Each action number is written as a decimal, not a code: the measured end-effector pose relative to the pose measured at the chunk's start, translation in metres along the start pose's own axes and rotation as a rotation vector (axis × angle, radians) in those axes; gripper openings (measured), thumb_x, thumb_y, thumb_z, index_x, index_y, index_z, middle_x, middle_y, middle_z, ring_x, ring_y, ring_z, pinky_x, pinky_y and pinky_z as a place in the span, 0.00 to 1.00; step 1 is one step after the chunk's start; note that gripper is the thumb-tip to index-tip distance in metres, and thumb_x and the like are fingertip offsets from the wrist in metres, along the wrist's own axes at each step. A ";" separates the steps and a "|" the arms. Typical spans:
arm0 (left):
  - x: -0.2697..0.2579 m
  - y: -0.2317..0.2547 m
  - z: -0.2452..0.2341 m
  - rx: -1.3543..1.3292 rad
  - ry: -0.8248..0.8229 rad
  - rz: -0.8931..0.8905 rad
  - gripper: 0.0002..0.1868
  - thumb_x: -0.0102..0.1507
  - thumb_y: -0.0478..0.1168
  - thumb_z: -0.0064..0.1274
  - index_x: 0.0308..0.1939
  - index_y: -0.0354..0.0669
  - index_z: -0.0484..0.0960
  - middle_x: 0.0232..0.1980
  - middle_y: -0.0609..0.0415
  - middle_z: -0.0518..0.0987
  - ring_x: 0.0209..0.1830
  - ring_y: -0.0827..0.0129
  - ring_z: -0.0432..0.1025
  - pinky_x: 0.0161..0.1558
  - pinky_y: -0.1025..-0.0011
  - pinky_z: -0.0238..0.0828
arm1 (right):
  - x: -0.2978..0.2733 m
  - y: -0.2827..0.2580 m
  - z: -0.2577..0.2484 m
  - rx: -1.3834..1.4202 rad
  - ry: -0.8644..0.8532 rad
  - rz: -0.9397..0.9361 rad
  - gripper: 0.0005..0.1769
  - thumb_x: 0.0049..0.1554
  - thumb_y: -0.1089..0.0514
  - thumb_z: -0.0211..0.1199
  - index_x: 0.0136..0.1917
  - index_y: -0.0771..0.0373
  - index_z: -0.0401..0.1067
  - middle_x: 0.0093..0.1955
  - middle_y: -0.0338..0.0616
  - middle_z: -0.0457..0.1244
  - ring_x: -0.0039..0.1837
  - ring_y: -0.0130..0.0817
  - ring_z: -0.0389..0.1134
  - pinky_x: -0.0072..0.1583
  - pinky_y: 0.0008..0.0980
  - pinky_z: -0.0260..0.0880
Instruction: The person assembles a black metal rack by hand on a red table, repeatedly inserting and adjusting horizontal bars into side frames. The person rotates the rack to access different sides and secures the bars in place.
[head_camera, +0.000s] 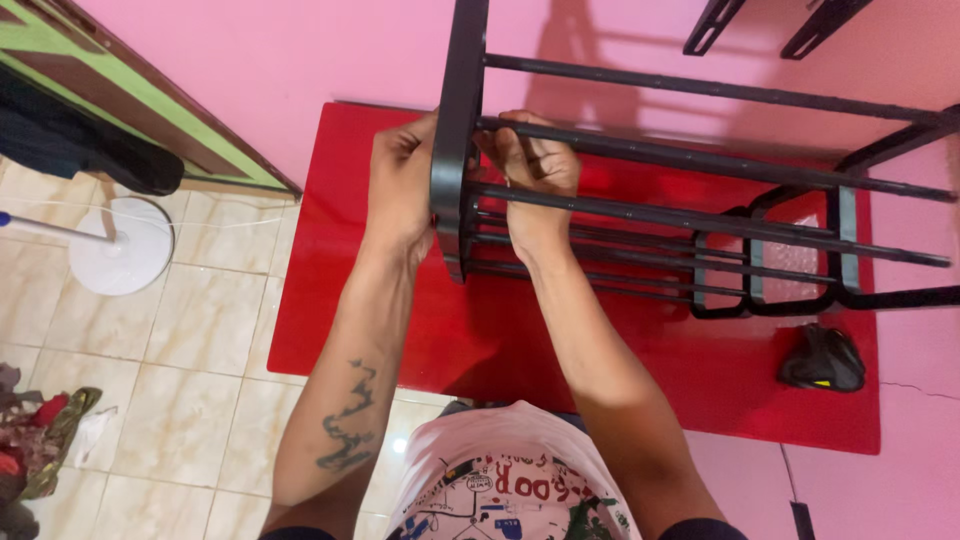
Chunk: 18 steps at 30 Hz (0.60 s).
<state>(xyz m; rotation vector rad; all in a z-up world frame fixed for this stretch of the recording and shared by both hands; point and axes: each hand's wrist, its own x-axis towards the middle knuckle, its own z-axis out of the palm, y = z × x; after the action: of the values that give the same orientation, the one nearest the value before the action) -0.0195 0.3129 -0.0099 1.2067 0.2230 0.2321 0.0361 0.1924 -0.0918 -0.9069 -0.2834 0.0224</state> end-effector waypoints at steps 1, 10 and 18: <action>0.001 0.001 -0.001 0.042 -0.009 0.019 0.12 0.70 0.38 0.51 0.41 0.33 0.87 0.26 0.59 0.78 0.22 0.81 0.69 0.24 0.80 0.63 | 0.000 0.001 -0.001 0.014 -0.027 -0.027 0.08 0.67 0.66 0.61 0.60 0.70 0.72 0.54 0.46 0.69 0.57 0.35 0.73 0.66 0.37 0.76; 0.002 -0.002 -0.007 0.013 -0.053 0.064 0.13 0.72 0.38 0.51 0.47 0.33 0.87 0.27 0.62 0.76 0.23 0.84 0.65 0.24 0.81 0.60 | -0.001 -0.001 0.003 -0.019 -0.105 -0.030 0.12 0.69 0.63 0.62 0.64 0.70 0.71 0.59 0.50 0.70 0.61 0.37 0.73 0.68 0.37 0.75; 0.002 -0.004 -0.015 0.005 -0.002 0.035 0.13 0.70 0.36 0.53 0.54 0.33 0.86 0.38 0.55 0.84 0.31 0.79 0.74 0.32 0.79 0.71 | -0.020 -0.023 -0.006 -0.069 -0.051 0.154 0.31 0.63 0.63 0.64 0.76 0.63 0.58 0.68 0.46 0.66 0.65 0.35 0.70 0.68 0.34 0.72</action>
<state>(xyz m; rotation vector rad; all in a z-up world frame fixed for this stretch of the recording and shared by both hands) -0.0219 0.3258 -0.0185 1.2167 0.2011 0.2615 0.0159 0.1704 -0.0822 -0.9958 -0.2624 0.1792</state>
